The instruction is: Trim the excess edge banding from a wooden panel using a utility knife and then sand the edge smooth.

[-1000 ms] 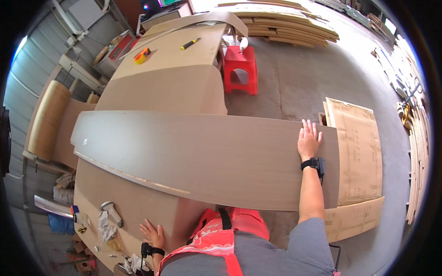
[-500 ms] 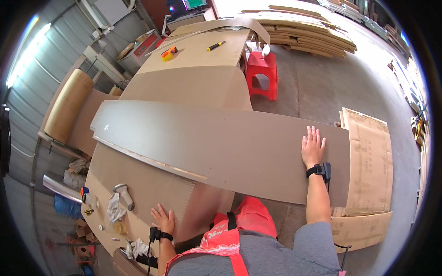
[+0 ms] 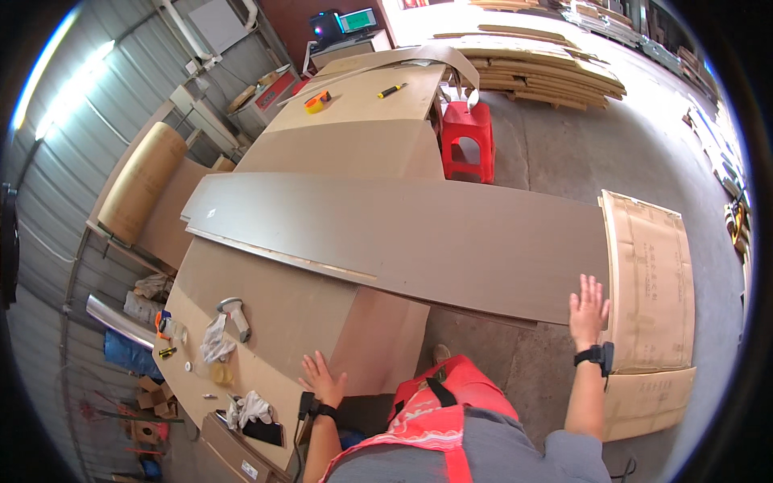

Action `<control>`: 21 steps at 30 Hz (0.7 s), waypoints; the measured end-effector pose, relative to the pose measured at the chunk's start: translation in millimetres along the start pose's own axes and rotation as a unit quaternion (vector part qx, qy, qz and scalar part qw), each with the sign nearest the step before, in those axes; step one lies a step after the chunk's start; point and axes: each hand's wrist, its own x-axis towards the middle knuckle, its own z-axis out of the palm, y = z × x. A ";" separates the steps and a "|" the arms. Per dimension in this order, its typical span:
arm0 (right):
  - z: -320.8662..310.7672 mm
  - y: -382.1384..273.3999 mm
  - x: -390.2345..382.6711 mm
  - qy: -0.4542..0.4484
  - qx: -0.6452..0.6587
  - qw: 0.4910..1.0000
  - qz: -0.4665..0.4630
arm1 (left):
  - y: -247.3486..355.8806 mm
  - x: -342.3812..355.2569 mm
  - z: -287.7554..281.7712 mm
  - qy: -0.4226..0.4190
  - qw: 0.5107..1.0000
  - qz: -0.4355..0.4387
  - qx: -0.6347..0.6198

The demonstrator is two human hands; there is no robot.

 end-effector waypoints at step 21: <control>12.1 99.8 -3.3 -0.048 0.347 0.919 0.181 | 113.1 -133.2 51.2 -0.241 0.877 0.159 -0.384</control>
